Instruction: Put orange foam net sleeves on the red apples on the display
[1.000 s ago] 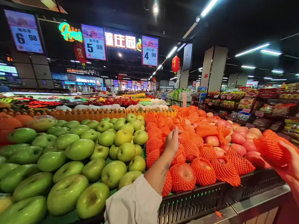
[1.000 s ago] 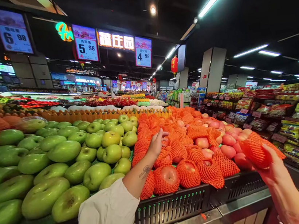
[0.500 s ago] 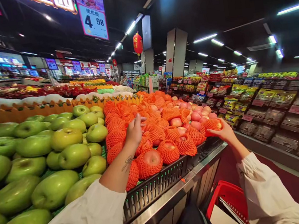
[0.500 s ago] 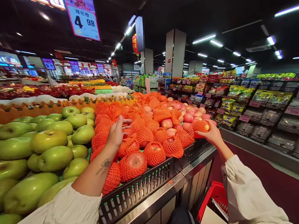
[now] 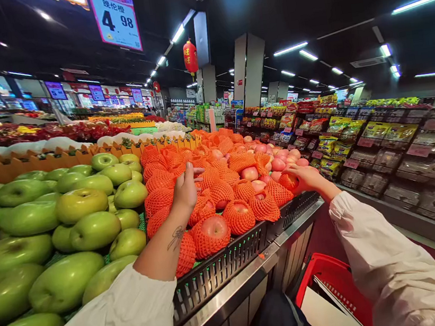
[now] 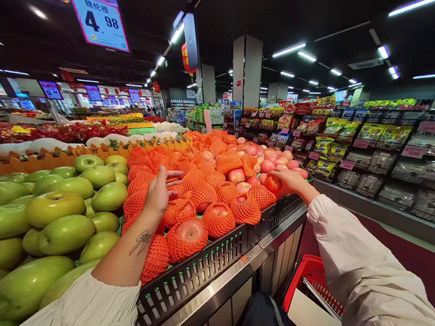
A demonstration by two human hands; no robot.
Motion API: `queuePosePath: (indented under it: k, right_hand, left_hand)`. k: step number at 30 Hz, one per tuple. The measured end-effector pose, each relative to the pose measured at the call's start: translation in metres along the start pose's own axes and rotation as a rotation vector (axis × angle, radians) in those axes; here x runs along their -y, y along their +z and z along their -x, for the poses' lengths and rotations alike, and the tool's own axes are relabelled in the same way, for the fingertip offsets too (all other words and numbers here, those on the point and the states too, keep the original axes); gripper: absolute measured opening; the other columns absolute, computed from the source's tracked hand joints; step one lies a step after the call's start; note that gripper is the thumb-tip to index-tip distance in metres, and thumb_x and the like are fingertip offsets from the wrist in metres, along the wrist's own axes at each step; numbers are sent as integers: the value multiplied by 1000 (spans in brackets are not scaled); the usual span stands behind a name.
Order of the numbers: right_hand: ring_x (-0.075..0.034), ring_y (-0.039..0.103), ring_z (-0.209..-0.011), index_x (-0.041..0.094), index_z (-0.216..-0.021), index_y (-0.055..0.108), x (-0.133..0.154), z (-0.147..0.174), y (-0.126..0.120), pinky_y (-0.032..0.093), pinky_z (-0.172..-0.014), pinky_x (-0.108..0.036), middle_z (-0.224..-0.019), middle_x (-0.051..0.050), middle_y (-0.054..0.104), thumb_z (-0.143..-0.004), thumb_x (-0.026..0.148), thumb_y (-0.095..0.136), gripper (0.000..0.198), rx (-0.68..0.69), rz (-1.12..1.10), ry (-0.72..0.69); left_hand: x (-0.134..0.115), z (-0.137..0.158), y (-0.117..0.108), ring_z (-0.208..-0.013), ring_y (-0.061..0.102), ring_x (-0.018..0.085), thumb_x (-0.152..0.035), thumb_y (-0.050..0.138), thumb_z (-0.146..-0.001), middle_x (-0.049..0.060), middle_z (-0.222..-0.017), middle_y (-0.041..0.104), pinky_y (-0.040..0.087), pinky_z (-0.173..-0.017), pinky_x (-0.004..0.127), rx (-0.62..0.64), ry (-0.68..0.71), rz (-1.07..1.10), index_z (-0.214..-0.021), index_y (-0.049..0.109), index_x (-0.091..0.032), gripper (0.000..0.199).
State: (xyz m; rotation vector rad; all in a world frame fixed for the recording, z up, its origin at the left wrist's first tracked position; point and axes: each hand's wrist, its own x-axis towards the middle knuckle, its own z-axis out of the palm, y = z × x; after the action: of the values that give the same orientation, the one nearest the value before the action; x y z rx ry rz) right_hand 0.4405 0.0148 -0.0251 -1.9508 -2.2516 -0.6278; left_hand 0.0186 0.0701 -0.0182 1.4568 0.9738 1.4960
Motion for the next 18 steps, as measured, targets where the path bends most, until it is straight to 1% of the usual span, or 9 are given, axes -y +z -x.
queuePosePath:
  k: [2,4,6,7,8,10,13,15,18]
  right_hand:
    - [-34,62,-113,23,-140,64,2,4,-3,54,-79,-37,-140,-15,63,-76,36,78,67,-94,102,36]
    - [-37,55,-122,22,-143,62,2,8,-4,54,-79,-38,-146,-18,57,-84,28,69,60,-233,231,101]
    - [-39,49,-127,21,-144,60,3,13,-2,54,-83,-41,-149,-21,53,-87,21,63,57,-339,331,133]
    - [-39,48,-128,21,-143,60,3,14,0,54,-85,-42,-148,-21,53,-87,20,61,56,-362,361,129]
    - [-38,47,-127,21,-143,60,4,15,2,53,-87,-43,-147,-21,54,-88,20,61,55,-363,378,110]
    - [-37,49,-125,22,-141,61,8,15,7,53,-86,-42,-145,-20,54,-89,23,62,52,-316,373,50]
    - [-37,51,-124,25,-140,63,16,11,14,54,-83,-41,-148,-19,53,-89,27,64,50,-222,282,-27]
    - [-37,53,-123,26,-141,62,16,7,18,55,-87,-43,-147,-18,54,-86,28,69,55,-168,168,-29]
    - [-36,58,-121,26,-143,60,5,1,21,55,-95,-45,-139,-16,60,-74,36,82,72,-90,-43,8]
  left_hand:
    - [0,0,0,-105,69,32,-91,37,-80,20,-126,73,50,-66,34,-2,-1,0,-91,71,-17,83]
    - [0,0,1,-105,69,32,-91,36,-80,21,-125,73,50,-67,35,-2,0,-6,-91,71,-17,83]
    - [0,1,1,-105,69,32,-91,35,-81,20,-125,73,50,-68,36,1,4,-14,-91,71,-17,83]
    - [0,1,1,-105,69,32,-91,35,-81,20,-124,74,51,-68,36,3,6,-16,-91,71,-17,83]
    - [0,1,1,-105,69,32,-91,35,-81,20,-124,74,51,-68,36,5,7,-17,-91,71,-17,82]
    - [1,0,2,-104,69,32,-90,35,-81,20,-123,74,52,-68,37,6,7,-14,-91,72,-17,82]
    - [1,0,1,-103,69,31,-90,35,-81,19,-122,74,51,-66,35,1,2,-6,-89,71,-18,82]
    - [1,-1,1,-102,69,31,-90,34,-82,19,-120,75,51,-64,34,-3,3,-3,-87,71,-18,81]
    - [1,-1,1,-100,70,30,-88,34,-84,19,-119,75,51,-62,32,-2,7,-5,-86,72,-18,79]
